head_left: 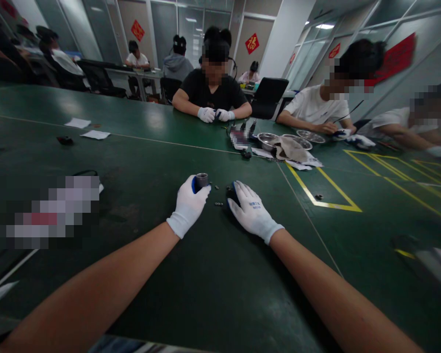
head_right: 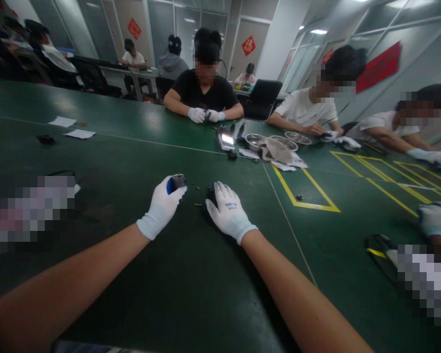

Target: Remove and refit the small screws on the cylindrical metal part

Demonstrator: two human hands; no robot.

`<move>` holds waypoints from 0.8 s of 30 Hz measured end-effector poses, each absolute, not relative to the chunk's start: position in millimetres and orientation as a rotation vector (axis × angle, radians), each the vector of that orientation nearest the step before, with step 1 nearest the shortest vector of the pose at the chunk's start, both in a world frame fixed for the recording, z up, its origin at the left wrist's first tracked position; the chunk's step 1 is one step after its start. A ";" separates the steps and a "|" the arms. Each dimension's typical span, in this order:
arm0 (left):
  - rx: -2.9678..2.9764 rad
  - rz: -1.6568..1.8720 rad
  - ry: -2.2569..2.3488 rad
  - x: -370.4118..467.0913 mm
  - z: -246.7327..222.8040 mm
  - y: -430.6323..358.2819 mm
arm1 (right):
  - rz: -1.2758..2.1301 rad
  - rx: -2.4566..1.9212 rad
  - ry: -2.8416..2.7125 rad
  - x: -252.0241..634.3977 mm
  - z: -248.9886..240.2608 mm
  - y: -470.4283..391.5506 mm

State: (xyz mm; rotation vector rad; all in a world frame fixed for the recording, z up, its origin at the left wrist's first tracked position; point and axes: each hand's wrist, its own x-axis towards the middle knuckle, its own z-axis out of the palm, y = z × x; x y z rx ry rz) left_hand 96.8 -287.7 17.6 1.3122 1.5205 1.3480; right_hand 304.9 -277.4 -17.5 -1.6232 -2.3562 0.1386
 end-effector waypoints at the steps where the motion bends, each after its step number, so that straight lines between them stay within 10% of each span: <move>1: 1.319 1.349 1.525 96.7 17.7 -287.8 | 0.147 -1.620 -2.366 305.0 -17.1 -277.1; 24: 1.335 1.346 1.515 95.9 16.1 -286.7 | -0.045 -2.218 -2.217 423.5 -19.6 -267.7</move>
